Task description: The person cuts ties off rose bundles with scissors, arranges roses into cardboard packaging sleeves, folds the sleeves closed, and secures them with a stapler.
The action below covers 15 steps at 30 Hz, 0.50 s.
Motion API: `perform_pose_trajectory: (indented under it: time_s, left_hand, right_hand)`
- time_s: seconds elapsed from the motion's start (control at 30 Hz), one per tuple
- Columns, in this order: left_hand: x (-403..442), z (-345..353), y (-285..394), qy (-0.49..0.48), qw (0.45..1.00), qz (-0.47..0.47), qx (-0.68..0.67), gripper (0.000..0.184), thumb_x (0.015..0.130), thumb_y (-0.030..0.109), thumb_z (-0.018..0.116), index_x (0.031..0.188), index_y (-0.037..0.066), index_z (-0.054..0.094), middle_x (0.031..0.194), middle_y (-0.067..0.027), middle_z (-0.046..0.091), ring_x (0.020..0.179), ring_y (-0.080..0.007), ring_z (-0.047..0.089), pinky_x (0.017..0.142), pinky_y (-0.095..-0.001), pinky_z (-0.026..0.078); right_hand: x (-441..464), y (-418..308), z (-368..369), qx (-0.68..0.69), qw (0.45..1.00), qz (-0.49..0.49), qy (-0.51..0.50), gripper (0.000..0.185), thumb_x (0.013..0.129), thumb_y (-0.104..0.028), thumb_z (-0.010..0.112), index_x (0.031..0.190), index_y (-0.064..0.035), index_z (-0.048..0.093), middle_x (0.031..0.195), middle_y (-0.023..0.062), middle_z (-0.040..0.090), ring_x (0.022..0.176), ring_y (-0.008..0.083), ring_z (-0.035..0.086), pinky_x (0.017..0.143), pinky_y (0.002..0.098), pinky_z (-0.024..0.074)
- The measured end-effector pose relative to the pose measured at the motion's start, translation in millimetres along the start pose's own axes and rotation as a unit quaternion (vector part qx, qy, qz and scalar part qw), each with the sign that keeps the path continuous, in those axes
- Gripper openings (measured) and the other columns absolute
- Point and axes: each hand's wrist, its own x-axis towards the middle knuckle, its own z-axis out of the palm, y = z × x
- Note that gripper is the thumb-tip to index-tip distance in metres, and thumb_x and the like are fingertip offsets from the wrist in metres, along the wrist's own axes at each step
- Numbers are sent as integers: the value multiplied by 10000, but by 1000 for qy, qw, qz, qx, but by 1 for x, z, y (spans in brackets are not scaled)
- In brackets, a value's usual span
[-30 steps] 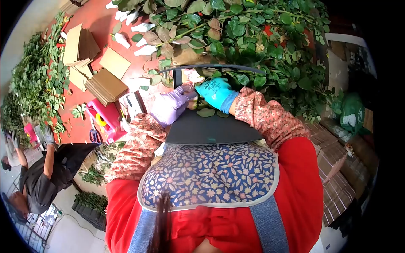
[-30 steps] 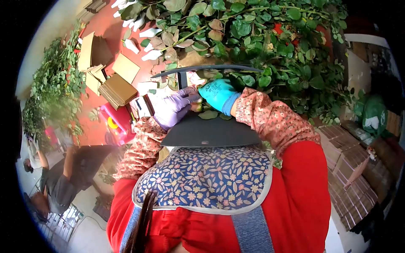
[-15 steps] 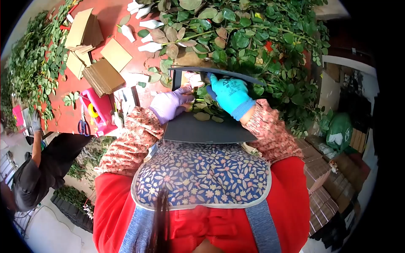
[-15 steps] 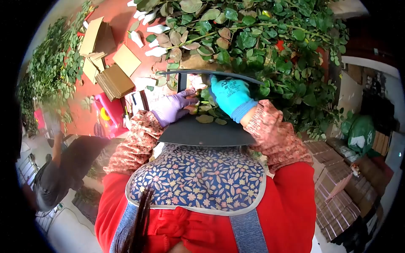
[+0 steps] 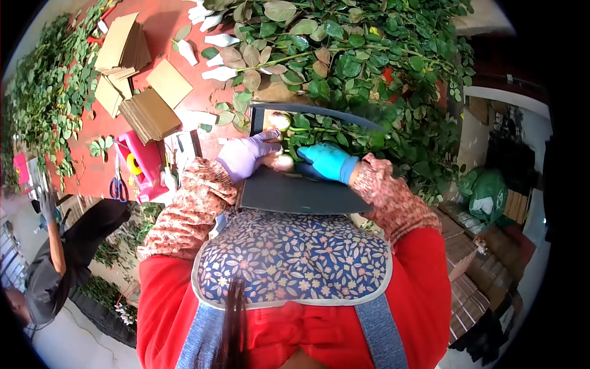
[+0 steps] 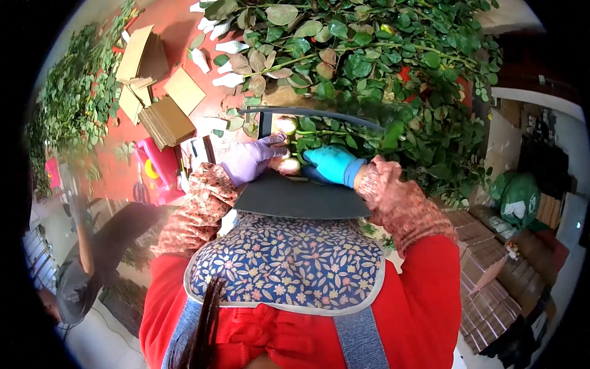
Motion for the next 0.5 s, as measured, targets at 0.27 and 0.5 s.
perform_pose_trajectory:
  time_s: [0.27, 0.5]
  left_hand:
    - [2, 7, 3, -9, 995, -99, -21, 353, 900, 38, 590, 1228, 156, 648, 1224, -62, 639, 942, -228, 645, 829, -310, 505]
    - [-5, 28, -25, 27, 983, -40, -176, 279, 935, 89, 564, 1199, 64, 651, 1195, -80, 662, 978, -174, 645, 827, -267, 499]
  right_hand:
    - [17, -26, -41, -148, 982, 48, 108, 246, 893, -262, 589, 1044, -68, 600, 760, 165, 656, 688, 322, 650, 612, 453, 500]
    - [8, -63, -45, -289, 935, -15, 206, 358, 847, -210, 535, 1199, -156, 574, 996, 34, 608, 667, 221, 640, 571, 391, 505]
